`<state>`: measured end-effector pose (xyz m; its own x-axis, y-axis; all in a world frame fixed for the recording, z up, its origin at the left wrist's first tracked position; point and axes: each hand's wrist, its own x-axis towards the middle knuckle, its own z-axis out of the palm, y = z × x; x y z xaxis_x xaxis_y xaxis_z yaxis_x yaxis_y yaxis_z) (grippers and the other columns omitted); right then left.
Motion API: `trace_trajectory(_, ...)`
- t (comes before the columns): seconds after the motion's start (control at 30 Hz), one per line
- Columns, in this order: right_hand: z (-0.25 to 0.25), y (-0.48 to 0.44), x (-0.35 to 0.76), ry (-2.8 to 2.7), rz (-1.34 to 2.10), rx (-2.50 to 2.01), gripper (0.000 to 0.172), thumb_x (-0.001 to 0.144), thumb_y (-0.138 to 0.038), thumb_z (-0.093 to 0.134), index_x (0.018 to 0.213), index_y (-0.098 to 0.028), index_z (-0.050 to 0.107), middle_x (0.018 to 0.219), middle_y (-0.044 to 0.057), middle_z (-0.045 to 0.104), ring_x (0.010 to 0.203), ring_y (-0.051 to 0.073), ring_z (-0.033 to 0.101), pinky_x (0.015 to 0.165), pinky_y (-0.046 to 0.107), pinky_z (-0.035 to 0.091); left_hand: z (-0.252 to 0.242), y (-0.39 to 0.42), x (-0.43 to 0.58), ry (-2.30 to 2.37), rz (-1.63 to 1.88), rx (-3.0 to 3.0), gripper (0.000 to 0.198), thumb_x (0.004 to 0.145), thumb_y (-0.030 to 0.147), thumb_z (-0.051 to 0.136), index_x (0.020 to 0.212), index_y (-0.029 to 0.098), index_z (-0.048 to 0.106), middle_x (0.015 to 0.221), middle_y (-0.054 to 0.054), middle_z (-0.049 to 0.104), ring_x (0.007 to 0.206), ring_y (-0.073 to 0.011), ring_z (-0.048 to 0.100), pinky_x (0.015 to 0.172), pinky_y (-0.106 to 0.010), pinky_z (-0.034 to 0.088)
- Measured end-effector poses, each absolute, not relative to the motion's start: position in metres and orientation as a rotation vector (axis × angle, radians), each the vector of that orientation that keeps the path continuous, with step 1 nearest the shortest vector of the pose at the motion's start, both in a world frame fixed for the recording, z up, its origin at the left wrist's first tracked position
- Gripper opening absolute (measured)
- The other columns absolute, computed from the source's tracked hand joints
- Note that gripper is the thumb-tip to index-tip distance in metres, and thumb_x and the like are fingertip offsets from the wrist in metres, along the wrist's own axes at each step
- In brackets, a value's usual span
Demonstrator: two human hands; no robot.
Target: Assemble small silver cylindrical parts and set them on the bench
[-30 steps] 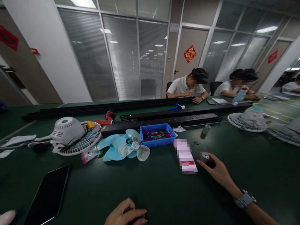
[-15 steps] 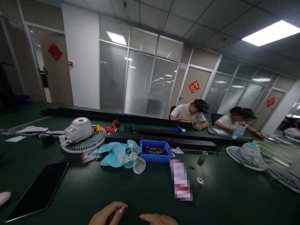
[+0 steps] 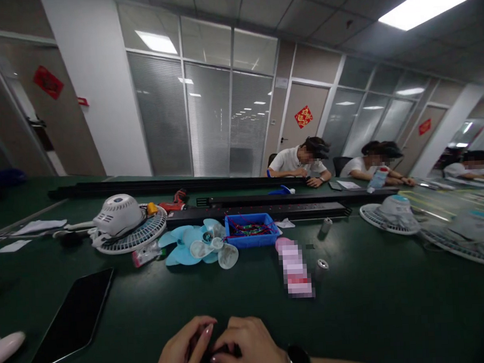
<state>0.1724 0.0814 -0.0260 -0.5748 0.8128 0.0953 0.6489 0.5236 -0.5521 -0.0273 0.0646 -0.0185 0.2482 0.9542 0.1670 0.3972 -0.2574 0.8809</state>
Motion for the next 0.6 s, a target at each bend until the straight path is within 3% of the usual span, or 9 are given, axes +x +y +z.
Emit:
trace_trajectory(0.13,-0.006,0.072,0.180,-2.198,0.785,-1.224,0.031,0.078,-0.051,0.070,0.102,-0.031,0.072,0.098,-0.001,0.062,0.081,0.012,0.060,0.069,0.023,0.043,-0.018,0.064,-0.028,1.291,0.877,1.846,0.035,0.093,0.048,0.047,0.112,0.023,0.063,0.091,-0.003,0.071,0.079,-0.0167,0.066,0.072,-0.022,0.052)
trace_trajectory(0.3,-0.005,0.068,0.180,-2.149,0.812,-1.213,0.028,0.078,-0.051,0.070,0.091,-0.027,0.075,0.093,0.000,0.061,0.075,0.012,0.057,0.063,0.023,0.043,-0.017,0.061,-0.028,1.311,0.809,1.908,0.037,0.095,0.048,0.043,0.116,0.022,0.059,0.089,-0.003,0.068,0.078,-0.0169,0.065,0.072,-0.026,0.050)
trace_trajectory(0.4,0.005,0.069,0.190,-2.177,0.747,-1.165,0.024,0.085,-0.047,0.065,0.095,-0.028,0.074,0.090,0.000,0.062,0.072,0.012,0.057,0.063,0.024,0.044,-0.014,0.058,-0.028,1.309,0.784,1.928,0.038,0.095,0.048,0.042,0.117,0.021,0.057,0.089,-0.002,0.067,0.078,-0.0169,0.064,0.073,-0.027,0.048)
trace_trajectory(0.5,0.028,0.079,0.237,-2.066,0.519,-1.210,0.023,0.091,-0.042,0.057,0.101,-0.025,0.070,0.093,0.002,0.064,0.078,0.014,0.060,0.068,0.027,0.048,-0.009,0.055,-0.029,1.338,0.768,1.919,0.040,0.095,0.049,0.040,0.117,0.020,0.057,0.083,-0.001,0.065,0.072,-0.0166,0.062,0.066,-0.026,0.047)
trace_trajectory(0.6,0.040,0.099,0.314,-1.805,0.034,-1.409,0.026,0.091,-0.041,0.053,0.101,-0.021,0.066,0.098,0.008,0.066,0.086,0.020,0.062,0.076,0.035,0.050,-0.005,0.055,-0.029,1.344,0.768,1.902,0.040,0.095,0.050,0.040,0.116,0.021,0.057,0.082,-0.001,0.064,0.071,-0.0166,0.062,0.064,-0.026,0.046)
